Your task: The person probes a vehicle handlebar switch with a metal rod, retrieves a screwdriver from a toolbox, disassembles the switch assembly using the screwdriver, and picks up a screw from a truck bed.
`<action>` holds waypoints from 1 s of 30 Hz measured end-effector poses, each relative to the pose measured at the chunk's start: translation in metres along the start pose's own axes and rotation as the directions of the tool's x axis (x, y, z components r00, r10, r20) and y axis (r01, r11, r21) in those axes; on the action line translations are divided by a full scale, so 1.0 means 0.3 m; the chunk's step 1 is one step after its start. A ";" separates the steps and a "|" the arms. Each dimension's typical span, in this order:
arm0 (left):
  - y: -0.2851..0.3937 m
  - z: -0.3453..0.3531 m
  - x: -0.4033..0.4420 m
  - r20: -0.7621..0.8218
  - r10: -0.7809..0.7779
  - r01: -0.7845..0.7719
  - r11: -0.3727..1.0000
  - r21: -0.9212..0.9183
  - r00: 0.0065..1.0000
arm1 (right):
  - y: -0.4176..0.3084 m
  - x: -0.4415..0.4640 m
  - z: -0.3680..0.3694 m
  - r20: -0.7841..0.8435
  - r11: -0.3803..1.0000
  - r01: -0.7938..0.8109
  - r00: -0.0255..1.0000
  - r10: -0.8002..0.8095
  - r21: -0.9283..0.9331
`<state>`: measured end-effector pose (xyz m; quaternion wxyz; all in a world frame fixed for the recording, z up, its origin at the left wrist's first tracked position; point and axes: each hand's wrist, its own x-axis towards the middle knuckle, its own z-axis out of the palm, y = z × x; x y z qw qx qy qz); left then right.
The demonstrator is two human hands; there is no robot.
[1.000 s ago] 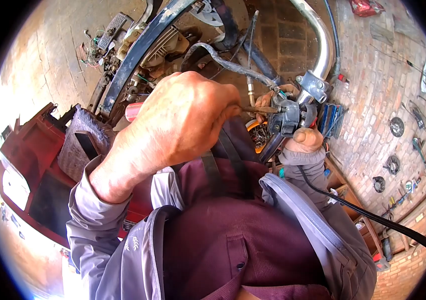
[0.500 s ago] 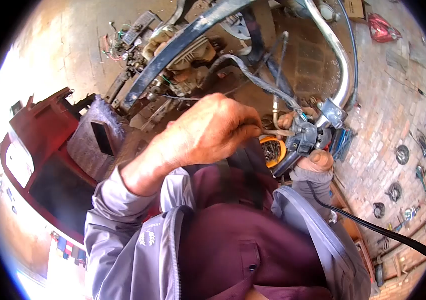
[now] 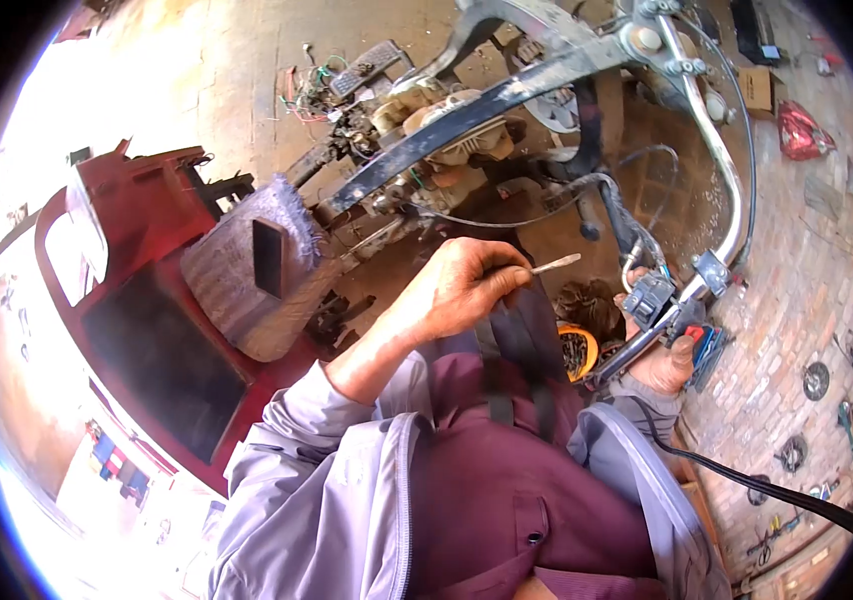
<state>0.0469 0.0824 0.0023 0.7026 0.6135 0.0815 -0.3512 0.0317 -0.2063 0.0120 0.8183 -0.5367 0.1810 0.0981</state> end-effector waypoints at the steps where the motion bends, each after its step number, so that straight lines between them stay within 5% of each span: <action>1: -0.005 -0.007 -0.006 -0.003 -0.012 0.012 0.999 -0.034 1.000 | 0.004 0.000 -0.003 -0.004 1.000 0.009 1.000 -0.009 0.009; 6: -0.045 -0.033 -0.044 -0.004 -0.033 0.033 0.999 -0.026 0.999 | 0.010 -0.002 -0.003 -0.001 0.999 0.030 1.000 -0.030 0.035; 9: -0.057 -0.035 -0.057 -0.046 -0.007 0.003 0.997 -0.082 0.999 | 0.021 -0.002 0.011 -0.142 0.998 0.057 0.988 -0.056 0.003; 20: -0.099 -0.060 -0.121 -0.069 -0.040 0.028 0.987 -0.158 0.997 | 0.056 -0.042 -0.019 -0.113 0.976 0.170 0.981 -0.155 0.138; 25: -0.098 -0.043 -0.124 -0.060 -0.029 0.022 0.993 -0.112 0.998 | 0.067 -0.136 -0.072 -0.084 0.984 0.126 0.990 -0.117 0.122; 30: -0.114 0.000 -0.141 0.097 0.013 -0.026 0.990 0.142 0.995 | 0.115 -0.315 -0.057 -0.326 0.999 0.031 0.945 -0.021 0.025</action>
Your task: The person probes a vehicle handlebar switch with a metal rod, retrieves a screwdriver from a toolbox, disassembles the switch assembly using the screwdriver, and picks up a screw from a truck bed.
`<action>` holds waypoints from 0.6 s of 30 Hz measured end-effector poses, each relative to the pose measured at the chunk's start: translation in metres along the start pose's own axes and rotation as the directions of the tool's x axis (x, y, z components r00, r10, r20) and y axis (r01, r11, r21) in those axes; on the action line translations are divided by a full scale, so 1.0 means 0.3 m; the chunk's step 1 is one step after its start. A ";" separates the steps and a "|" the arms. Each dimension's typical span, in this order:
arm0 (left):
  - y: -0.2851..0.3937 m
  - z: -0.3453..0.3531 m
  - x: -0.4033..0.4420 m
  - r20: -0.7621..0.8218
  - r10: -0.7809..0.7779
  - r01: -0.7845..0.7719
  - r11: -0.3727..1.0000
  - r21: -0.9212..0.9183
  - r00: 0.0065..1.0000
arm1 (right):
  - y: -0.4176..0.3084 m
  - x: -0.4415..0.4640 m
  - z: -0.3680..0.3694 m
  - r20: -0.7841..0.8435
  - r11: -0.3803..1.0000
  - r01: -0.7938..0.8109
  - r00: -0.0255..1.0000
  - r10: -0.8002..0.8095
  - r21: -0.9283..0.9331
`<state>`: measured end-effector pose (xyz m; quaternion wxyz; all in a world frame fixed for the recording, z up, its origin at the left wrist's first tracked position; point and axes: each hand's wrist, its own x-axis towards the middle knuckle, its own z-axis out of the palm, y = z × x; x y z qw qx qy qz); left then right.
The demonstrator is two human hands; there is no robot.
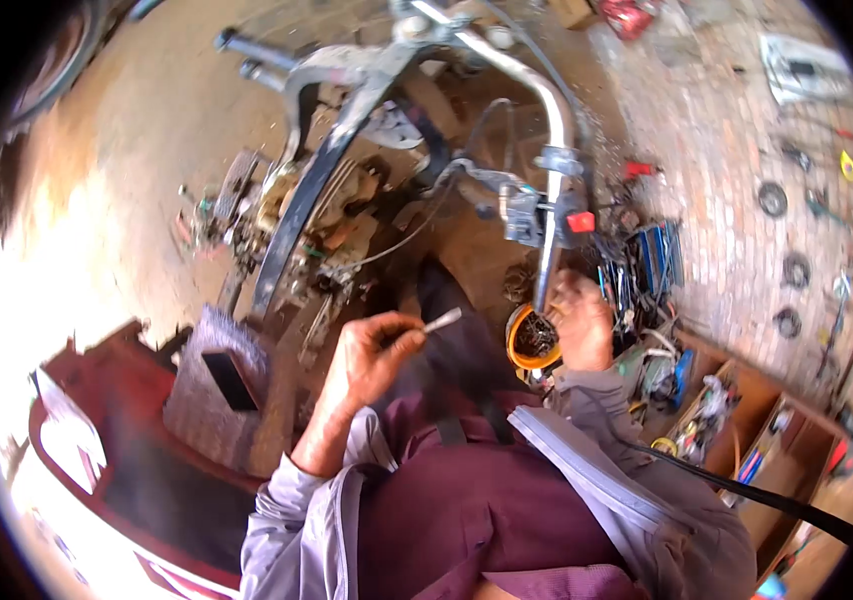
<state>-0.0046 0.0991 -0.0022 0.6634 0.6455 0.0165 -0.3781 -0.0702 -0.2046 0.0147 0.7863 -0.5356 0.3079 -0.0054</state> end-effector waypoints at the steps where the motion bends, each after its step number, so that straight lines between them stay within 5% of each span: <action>1: -0.013 0.018 -0.001 0.037 0.009 -0.011 0.998 0.059 0.999 | 0.011 -0.036 -0.003 -0.012 0.998 -0.037 0.999 0.036 -0.045; 9: -0.019 0.203 -0.008 0.335 0.046 -0.163 0.930 0.329 0.941 | 0.024 -0.198 0.043 0.223 0.938 -0.091 0.959 0.172 -0.335; 12: -0.004 0.282 0.005 0.353 -0.068 -0.072 0.926 0.370 0.933 | 0.018 -0.212 -0.004 0.277 0.921 -0.076 0.941 0.193 -0.382; 18: -0.002 0.491 0.063 0.379 -0.068 -0.113 0.894 0.434 0.923 | -0.008 -0.239 -0.212 0.216 0.900 -0.081 0.958 0.189 -0.428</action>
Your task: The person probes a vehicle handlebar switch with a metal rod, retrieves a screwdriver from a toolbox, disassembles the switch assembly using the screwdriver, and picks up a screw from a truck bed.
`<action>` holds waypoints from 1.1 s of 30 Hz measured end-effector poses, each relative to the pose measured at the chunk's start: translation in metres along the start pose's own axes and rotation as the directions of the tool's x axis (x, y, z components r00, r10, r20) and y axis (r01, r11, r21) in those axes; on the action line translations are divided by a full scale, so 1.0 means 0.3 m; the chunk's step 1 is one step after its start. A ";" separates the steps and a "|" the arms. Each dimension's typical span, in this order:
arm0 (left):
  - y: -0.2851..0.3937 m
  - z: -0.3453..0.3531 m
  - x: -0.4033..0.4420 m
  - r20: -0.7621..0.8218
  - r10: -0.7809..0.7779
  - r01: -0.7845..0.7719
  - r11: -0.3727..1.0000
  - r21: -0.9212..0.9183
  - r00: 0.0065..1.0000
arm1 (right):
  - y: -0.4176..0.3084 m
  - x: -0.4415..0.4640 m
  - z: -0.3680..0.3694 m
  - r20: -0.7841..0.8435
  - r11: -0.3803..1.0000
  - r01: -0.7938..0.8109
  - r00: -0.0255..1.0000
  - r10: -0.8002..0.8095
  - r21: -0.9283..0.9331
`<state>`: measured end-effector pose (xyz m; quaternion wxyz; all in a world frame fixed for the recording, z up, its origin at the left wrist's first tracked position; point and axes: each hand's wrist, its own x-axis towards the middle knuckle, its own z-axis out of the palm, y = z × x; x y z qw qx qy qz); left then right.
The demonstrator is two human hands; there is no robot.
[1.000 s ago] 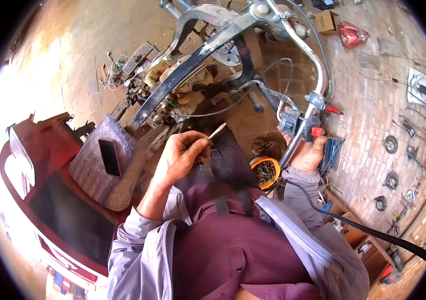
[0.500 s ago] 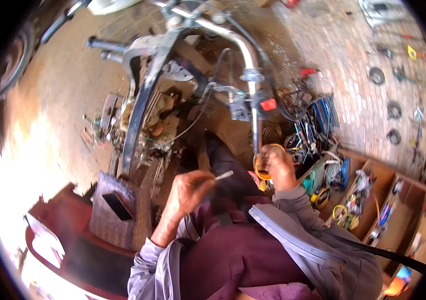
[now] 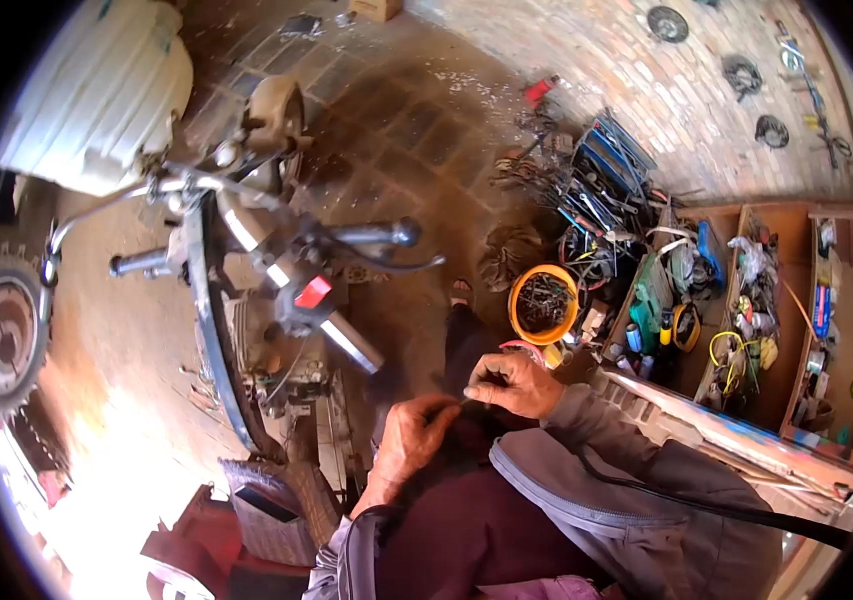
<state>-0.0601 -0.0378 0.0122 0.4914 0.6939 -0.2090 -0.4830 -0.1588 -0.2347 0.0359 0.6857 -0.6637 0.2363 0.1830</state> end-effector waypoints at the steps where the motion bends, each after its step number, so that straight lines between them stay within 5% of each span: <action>1: 0.019 0.034 0.031 0.016 0.001 -0.001 1.000 0.016 1.000 | 0.013 -0.017 -0.042 -0.008 1.000 -0.005 1.000 0.005 -0.023; 8: 0.138 0.332 0.332 0.089 0.091 -0.113 0.955 0.273 0.992 | 0.154 -0.108 -0.471 -0.155 0.981 0.048 0.985 -0.077 -0.187; 10: 0.175 0.391 0.414 0.142 0.090 -0.136 0.925 0.356 0.986 | 0.169 -0.156 -0.583 -0.268 0.994 -0.098 0.957 0.108 0.050; 14: 0.227 0.467 0.584 0.215 0.009 -0.099 0.906 0.412 0.977 | 0.215 -0.231 -0.778 -0.500 0.976 -0.066 0.851 0.163 0.205; 16: 0.277 0.500 0.664 0.041 0.246 -0.236 0.850 0.471 0.968 | 0.184 -0.295 -0.899 -0.745 0.994 -0.076 0.658 0.109 0.079; 17: 0.297 0.499 0.697 0.011 0.201 -0.188 0.896 0.402 0.980 | 0.161 -0.328 -0.958 -0.835 0.993 -0.052 0.537 0.120 0.109; 18: 0.315 0.488 0.723 0.023 0.202 -0.193 0.889 0.414 0.979 | 0.162 -0.354 -1.026 -0.913 0.982 0.059 0.364 -0.186 -0.177; 20: 0.355 0.467 0.784 -0.020 0.177 -0.157 0.917 0.366 0.984 | 0.110 -0.389 -1.204 -0.869 0.828 -0.296 0.010 -0.496 -0.476; 22: 0.341 0.437 0.847 0.032 0.194 -0.190 0.893 0.408 0.980 | 0.175 -0.361 -1.467 -0.852 0.746 -0.531 -0.083 -0.518 -0.402; 25: 0.377 0.442 0.956 0.107 0.092 -0.123 0.935 0.334 0.990 | 0.415 -0.241 -1.788 -0.935 0.819 -0.453 0.146 -0.323 -0.353; 26: 0.423 0.438 0.992 0.137 0.109 -0.151 0.925 0.348 0.985 | 0.385 -0.205 -1.759 -0.958 0.783 -0.553 0.142 -0.250 -0.286; 30: 0.483 0.379 1.172 0.201 0.165 -0.232 0.895 0.381 0.966 | 0.529 -0.071 -1.540 -0.939 0.869 -0.439 0.334 -0.077 -0.228; 31: 0.502 0.361 1.204 0.206 0.161 -0.230 0.897 0.378 0.965 | 0.559 -0.041 -1.456 -0.921 0.825 -0.557 0.363 0.140 -0.094; 32: 0.533 0.331 1.235 0.196 0.142 -0.207 0.907 0.367 0.970 | 0.617 -0.032 -1.369 -0.884 0.823 -0.550 0.444 0.147 -0.140; 33: 0.569 0.295 1.283 0.191 0.132 -0.195 0.912 0.360 0.973 | 0.644 -0.021 -1.263 -0.881 0.830 -0.558 0.404 0.245 -0.025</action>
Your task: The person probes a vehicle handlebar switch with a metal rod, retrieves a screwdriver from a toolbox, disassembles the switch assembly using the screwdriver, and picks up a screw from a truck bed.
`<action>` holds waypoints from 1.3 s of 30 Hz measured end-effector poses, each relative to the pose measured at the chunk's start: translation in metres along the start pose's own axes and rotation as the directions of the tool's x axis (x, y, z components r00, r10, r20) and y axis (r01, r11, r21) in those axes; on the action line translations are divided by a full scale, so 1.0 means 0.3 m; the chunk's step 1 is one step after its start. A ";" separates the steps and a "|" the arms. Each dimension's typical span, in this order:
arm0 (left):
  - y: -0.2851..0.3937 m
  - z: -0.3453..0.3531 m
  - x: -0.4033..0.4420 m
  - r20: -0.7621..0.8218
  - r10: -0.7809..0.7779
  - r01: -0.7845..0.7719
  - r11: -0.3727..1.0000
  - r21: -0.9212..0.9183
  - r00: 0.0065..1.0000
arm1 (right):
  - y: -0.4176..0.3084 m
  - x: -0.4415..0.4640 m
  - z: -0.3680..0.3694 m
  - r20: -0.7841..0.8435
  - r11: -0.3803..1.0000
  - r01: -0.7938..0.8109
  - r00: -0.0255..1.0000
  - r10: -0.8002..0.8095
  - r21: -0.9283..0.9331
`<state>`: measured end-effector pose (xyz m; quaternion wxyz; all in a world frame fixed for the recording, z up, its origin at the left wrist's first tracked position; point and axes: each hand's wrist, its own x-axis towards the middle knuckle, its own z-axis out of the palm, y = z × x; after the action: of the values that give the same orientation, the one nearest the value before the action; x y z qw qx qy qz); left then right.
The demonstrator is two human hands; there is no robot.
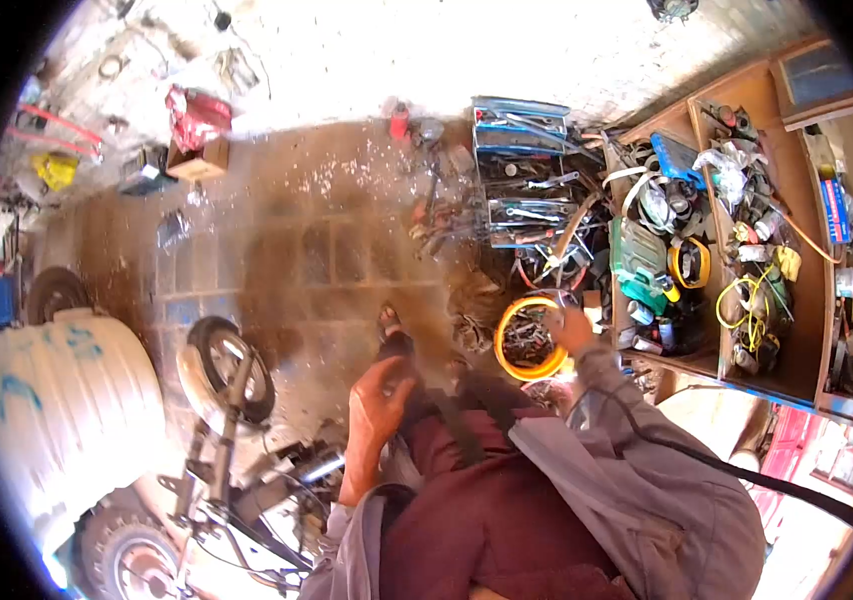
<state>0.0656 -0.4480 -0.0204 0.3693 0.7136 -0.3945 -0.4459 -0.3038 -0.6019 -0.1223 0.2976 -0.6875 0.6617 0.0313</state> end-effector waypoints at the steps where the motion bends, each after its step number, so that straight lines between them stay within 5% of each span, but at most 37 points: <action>1: -0.002 -0.045 0.046 0.011 0.018 -0.018 1.000 0.009 1.000 | 0.062 -0.072 0.093 -0.089 0.998 0.059 0.994 -0.058 0.015; 2: -0.017 -0.083 0.073 0.000 -0.013 0.013 1.000 0.005 1.000 | 0.071 -0.121 0.109 0.154 0.990 -0.123 0.979 0.133 -0.073; 3: -0.033 -0.118 0.095 -0.005 -0.040 0.040 0.999 -0.002 0.999 | 0.070 -0.200 0.138 0.160 0.968 -0.252 0.956 0.247 0.012; 4: -0.040 -0.154 0.126 0.017 -0.048 0.047 0.998 0.050 0.999 | 0.060 -0.264 0.170 0.133 0.958 -0.278 0.949 0.285 -0.073; 5: -0.043 -0.183 0.166 0.037 -0.040 0.036 0.995 0.097 0.998 | 0.070 -0.293 0.165 0.291 0.928 -0.219 0.906 0.308 -0.300; 6: -0.053 -0.202 0.204 0.066 -0.045 0.038 0.994 0.103 0.997 | 0.102 -0.326 0.208 0.297 0.928 -0.214 0.905 0.306 -0.304; 9: -0.053 -0.209 0.317 0.151 -0.029 0.010 0.992 0.127 0.988 | 0.228 -0.431 0.429 0.117 0.933 -0.355 0.931 0.346 0.062; 13: 0.059 -0.159 0.495 0.299 -0.028 -0.039 0.976 0.216 0.954 | 0.137 -0.396 0.388 -0.021 0.933 -0.310 0.948 0.319 0.183; 16: 0.106 -0.075 0.576 0.345 0.054 -0.121 0.977 0.176 0.937 | 0.023 -0.334 0.295 0.268 0.607 -0.525 0.843 0.467 0.597; 18: 0.145 -0.021 0.632 0.393 0.065 -0.166 0.960 0.227 0.917 | 0.168 -0.242 0.409 0.482 0.247 -0.582 0.796 0.366 0.775; 19: 0.152 0.004 0.647 0.388 0.094 -0.196 0.953 0.233 0.917 | 0.106 -0.232 0.385 0.329 0.496 -0.509 0.852 0.407 0.703; 23: 0.185 0.064 0.688 0.408 0.118 -0.217 0.955 0.204 0.905 | 0.190 -0.064 0.385 0.338 0.631 -0.528 0.849 0.406 0.568; 26: 0.148 0.112 0.729 0.419 0.111 -0.210 0.958 0.198 0.901 | 0.253 0.052 0.368 0.070 0.826 -0.393 0.914 0.400 0.405; 35: 0.274 0.171 0.896 0.500 0.264 -0.388 0.907 0.162 0.825 | 0.318 0.148 0.341 0.177 0.433 -0.453 0.822 0.542 0.779; 39: 0.328 0.168 0.976 0.572 0.196 -0.319 0.940 0.122 0.796 | 0.195 0.091 0.283 0.247 0.286 -0.475 0.780 0.575 0.832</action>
<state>0.0811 -0.7590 -0.0517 0.2188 0.5290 -0.6231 -0.5329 -0.3249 -0.5849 -0.2255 0.5379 -0.1861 0.7858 -0.2421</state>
